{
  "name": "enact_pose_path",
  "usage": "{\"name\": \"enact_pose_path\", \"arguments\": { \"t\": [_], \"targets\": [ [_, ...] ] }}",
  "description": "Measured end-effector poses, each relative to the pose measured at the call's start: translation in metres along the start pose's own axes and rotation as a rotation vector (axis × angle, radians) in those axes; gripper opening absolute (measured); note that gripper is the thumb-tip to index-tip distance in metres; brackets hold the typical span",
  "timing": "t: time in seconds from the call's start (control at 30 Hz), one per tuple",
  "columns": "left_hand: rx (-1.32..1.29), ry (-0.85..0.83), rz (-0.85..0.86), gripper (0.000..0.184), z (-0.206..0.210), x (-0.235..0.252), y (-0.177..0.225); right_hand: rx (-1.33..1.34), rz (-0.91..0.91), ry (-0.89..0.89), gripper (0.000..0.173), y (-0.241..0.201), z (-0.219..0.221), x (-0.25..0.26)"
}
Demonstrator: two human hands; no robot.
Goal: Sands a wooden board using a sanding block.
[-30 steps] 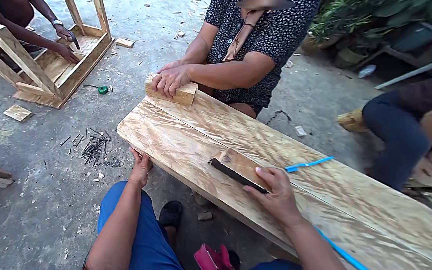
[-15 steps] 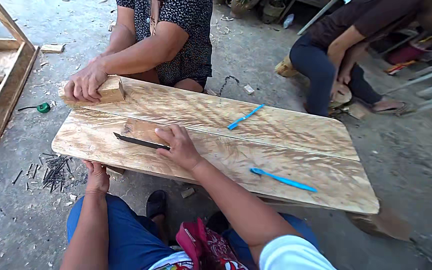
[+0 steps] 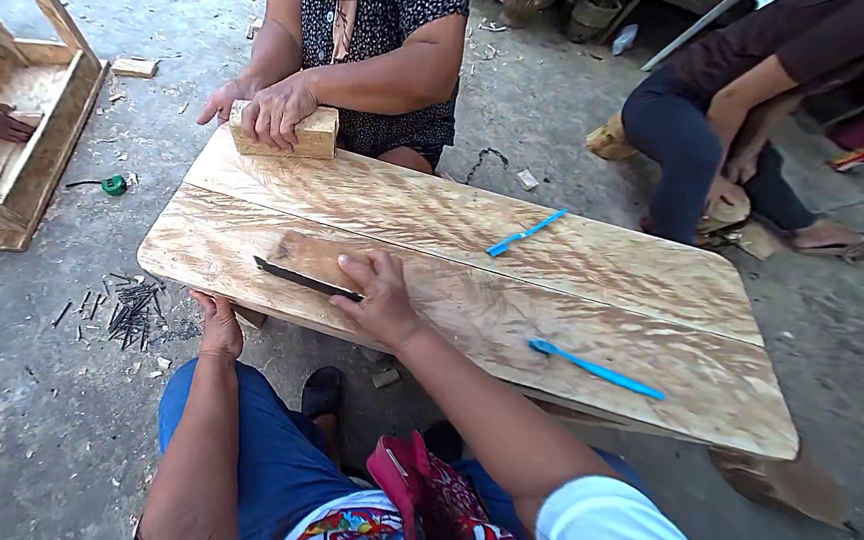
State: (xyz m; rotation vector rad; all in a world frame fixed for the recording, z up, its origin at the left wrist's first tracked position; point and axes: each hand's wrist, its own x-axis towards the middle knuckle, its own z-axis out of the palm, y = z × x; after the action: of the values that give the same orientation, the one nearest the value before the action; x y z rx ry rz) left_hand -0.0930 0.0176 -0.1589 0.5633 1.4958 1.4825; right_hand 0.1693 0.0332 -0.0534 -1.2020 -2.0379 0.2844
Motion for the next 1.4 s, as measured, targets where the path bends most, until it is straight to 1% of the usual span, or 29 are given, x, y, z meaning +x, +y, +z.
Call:
{"name": "enact_pose_path", "arguments": {
  "t": [0.07, 0.1, 0.17, 0.23, 0.33, 0.4, 0.47, 0.53, 0.57, 0.67, 0.77, 0.83, 0.87, 0.9, 0.97, 1.03, 1.13, 1.2, 1.23, 1.3, 1.4],
  "targets": [
    [-0.01, 0.001, -0.013, 0.078, -0.001, -0.001, 0.001, 0.017, -0.012, -0.065, 0.052, -0.027, 0.028, 0.021],
    [-0.01, 0.004, -0.022, 0.078, -0.001, -0.001, 0.002, 0.022, -0.024, -0.093, 0.052, -0.033, 0.034, 0.027],
    [-0.002, 0.002, -0.044, 0.078, -0.003, -0.002, 0.003, 0.005, -0.062, -0.122, 0.053, -0.031, 0.028, 0.023],
    [-0.001, 0.0, -0.048, 0.077, -0.002, -0.002, 0.003, -0.038, -0.093, -0.106, 0.051, -0.012, 0.005, -0.001],
    [-0.005, -0.004, -0.037, 0.081, -0.002, -0.002, 0.002, -0.073, -0.044, -0.049, 0.049, 0.03, -0.052, -0.058],
    [-0.018, -0.001, -0.032, 0.084, 0.001, -0.003, 0.004, -0.11, -0.024, 0.002, 0.051, 0.056, -0.086, -0.088],
    [-0.017, -0.015, -0.025, 0.084, 0.003, -0.004, 0.005, -0.135, -0.034, 0.032, 0.053, 0.069, -0.099, -0.099],
    [-0.013, -0.032, -0.011, 0.085, 0.002, -0.006, 0.003, -0.123, -0.054, 0.053, 0.051, 0.066, -0.089, -0.09],
    [-0.024, -0.036, -0.002, 0.085, 0.002, -0.005, 0.002, -0.113, -0.066, 0.055, 0.05, 0.059, -0.078, -0.076],
    [-0.036, -0.033, 0.02, 0.085, 0.001, -0.002, 0.0, -0.047, -0.117, 0.037, 0.047, 0.022, -0.02, -0.021],
    [-0.013, -0.015, 0.002, 0.084, -0.003, -0.003, 0.0, 0.018, -0.128, -0.077, 0.052, -0.019, 0.038, 0.035],
    [0.008, -0.017, -0.012, 0.083, -0.004, -0.002, 0.001, 0.026, -0.103, -0.161, 0.053, -0.037, 0.058, 0.063],
    [0.023, -0.01, -0.024, 0.081, -0.004, -0.003, 0.002, 0.022, -0.091, -0.196, 0.054, -0.04, 0.059, 0.069],
    [0.037, -0.005, -0.036, 0.078, -0.004, -0.003, 0.002, 0.018, -0.092, -0.212, 0.054, -0.038, 0.056, 0.069],
    [0.043, -0.005, -0.049, 0.077, -0.004, -0.001, 0.003, -0.007, -0.101, -0.198, 0.053, -0.021, 0.036, 0.055],
    [0.038, -0.005, -0.04, 0.079, -0.004, -0.001, 0.002, -0.053, -0.069, -0.153, 0.053, 0.011, 0.001, 0.026],
    [0.02, -0.026, 0.017, 0.083, -0.005, 0.0, -0.001, -0.104, 0.044, -0.091, 0.054, 0.063, -0.063, -0.027],
    [0.012, -0.042, 0.039, 0.081, -0.005, 0.0, 0.0, -0.117, 0.077, -0.054, 0.056, 0.084, -0.094, -0.052],
    [0.002, -0.049, 0.047, 0.08, -0.005, 0.0, 0.001, -0.128, 0.073, -0.039, 0.057, 0.089, -0.101, -0.058],
    [-0.016, -0.061, 0.049, 0.081, -0.003, 0.0, 0.003, -0.137, 0.043, -0.01, 0.057, 0.091, -0.099, -0.053],
    [-0.016, -0.069, 0.05, 0.08, -0.003, -0.003, 0.002, -0.072, -0.016, -0.03, 0.052, 0.07, -0.065, -0.02]
  ]
}}
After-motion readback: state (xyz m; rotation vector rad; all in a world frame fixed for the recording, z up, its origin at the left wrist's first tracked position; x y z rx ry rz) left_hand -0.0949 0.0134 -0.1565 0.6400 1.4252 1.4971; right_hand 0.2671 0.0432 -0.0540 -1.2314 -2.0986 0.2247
